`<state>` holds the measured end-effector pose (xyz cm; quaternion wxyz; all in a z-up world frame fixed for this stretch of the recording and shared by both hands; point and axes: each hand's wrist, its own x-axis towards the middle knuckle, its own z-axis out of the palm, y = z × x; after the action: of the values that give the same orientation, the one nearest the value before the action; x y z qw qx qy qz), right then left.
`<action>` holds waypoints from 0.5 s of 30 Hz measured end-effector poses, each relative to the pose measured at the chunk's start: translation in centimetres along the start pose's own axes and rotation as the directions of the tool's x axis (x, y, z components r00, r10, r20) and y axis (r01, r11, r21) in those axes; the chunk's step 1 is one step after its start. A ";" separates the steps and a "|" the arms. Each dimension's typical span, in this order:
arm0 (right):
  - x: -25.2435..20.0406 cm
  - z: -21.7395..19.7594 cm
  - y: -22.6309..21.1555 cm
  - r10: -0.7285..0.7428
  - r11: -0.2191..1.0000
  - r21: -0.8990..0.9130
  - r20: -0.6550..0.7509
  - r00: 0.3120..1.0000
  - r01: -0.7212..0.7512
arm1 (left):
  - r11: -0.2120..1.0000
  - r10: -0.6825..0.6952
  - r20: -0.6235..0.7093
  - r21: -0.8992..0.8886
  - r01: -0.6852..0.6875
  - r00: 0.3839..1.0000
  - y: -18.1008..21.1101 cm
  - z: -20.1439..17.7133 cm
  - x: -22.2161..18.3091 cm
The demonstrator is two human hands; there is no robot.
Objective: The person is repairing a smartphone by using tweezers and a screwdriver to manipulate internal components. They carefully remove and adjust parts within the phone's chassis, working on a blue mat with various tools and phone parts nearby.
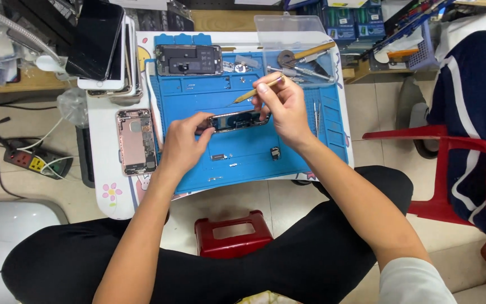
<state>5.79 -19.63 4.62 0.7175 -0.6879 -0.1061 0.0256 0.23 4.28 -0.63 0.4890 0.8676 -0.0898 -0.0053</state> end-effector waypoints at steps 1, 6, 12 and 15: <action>-0.1 -0.2 -0.1 -0.005 1.000 -0.004 -0.006 1.000 0.005 | 1.000 0.008 0.003 -0.002 -0.008 1.000 0.4 0.1 -0.1; -0.8 -0.2 -1.2 -0.055 0.998 -0.003 0.022 0.998 0.055 | 0.998 -0.064 -0.002 -0.018 0.064 0.998 1.2 -0.2 0.2; -1.4 -0.9 -1.9 0.068 0.998 -0.005 -0.023 0.997 -0.068 | 0.997 -0.081 -0.006 -0.019 0.081 0.997 1.4 -0.1 0.3; -1.7 -1.0 -1.6 0.092 0.995 -0.021 -0.067 0.994 -0.093 | 0.997 -0.082 0.001 -0.018 0.082 0.997 1.1 -0.2 0.4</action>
<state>4.16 -21.04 6.02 0.7103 -0.7012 -0.0507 0.0349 0.52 3.81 0.43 0.4962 0.8661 -0.0542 -0.0261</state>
